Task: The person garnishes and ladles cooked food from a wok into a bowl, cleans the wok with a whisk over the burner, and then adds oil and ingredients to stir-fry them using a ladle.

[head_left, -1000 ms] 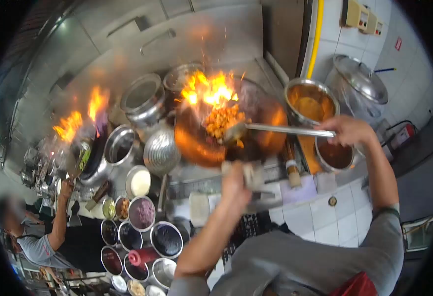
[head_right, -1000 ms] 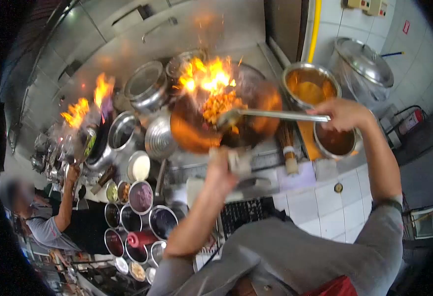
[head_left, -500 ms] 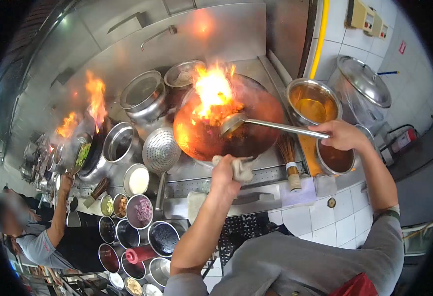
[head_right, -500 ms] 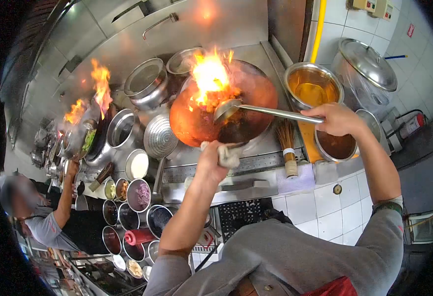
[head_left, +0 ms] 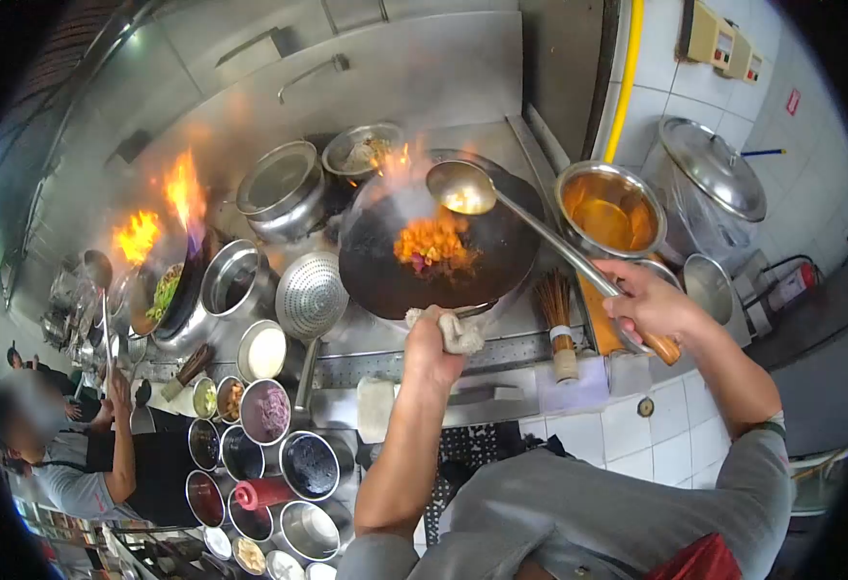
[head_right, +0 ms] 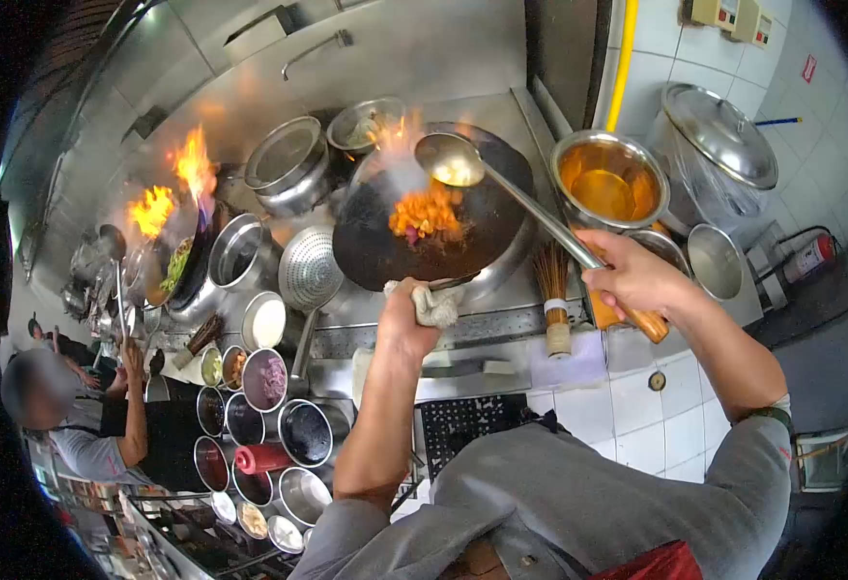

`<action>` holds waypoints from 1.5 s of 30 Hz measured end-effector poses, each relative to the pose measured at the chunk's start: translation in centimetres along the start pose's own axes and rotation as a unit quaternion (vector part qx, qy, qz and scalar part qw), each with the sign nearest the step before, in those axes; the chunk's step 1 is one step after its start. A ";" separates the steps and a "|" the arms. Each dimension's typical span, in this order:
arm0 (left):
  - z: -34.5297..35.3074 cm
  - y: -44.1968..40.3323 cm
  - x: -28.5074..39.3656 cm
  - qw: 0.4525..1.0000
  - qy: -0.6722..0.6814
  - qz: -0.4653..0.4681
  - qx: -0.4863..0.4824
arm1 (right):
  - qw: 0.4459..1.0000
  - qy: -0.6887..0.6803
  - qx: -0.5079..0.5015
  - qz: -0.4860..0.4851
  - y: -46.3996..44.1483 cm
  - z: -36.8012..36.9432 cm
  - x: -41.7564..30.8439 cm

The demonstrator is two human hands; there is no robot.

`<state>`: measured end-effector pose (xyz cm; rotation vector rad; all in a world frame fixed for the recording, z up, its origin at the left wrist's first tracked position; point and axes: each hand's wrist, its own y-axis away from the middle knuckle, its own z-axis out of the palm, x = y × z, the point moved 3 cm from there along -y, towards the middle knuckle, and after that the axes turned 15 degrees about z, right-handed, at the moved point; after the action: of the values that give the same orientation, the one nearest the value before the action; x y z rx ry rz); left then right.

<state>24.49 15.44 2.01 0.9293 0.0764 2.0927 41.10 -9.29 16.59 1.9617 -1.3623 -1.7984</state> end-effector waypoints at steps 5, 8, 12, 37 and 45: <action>3.4 0.3 0.5 0.998 0.000 0.058 -0.001 | 0.989 -0.136 -0.051 -0.016 -0.1 -1.7 -2.5; 3.0 3.2 -1.8 0.980 -0.142 0.137 0.003 | 0.995 -0.098 -0.014 -0.012 0.0 -3.1 -4.3; 0.9 1.3 -8.1 0.909 -0.203 0.361 0.052 | 0.996 -0.078 -0.003 0.039 -1.9 -1.7 -6.5; -9.4 56.7 -8.7 0.813 0.043 0.491 0.309 | 0.687 -0.088 -0.697 0.185 19.0 20.2 4.8; -14.8 71.5 -14.5 0.674 0.071 0.554 0.484 | 0.472 0.019 -0.797 0.377 28.3 40.1 12.8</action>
<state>-26.86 -38.12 8.12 1.6955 1.0324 3.3405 -9.08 -16.52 14.89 0.1905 0.0403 -1.2990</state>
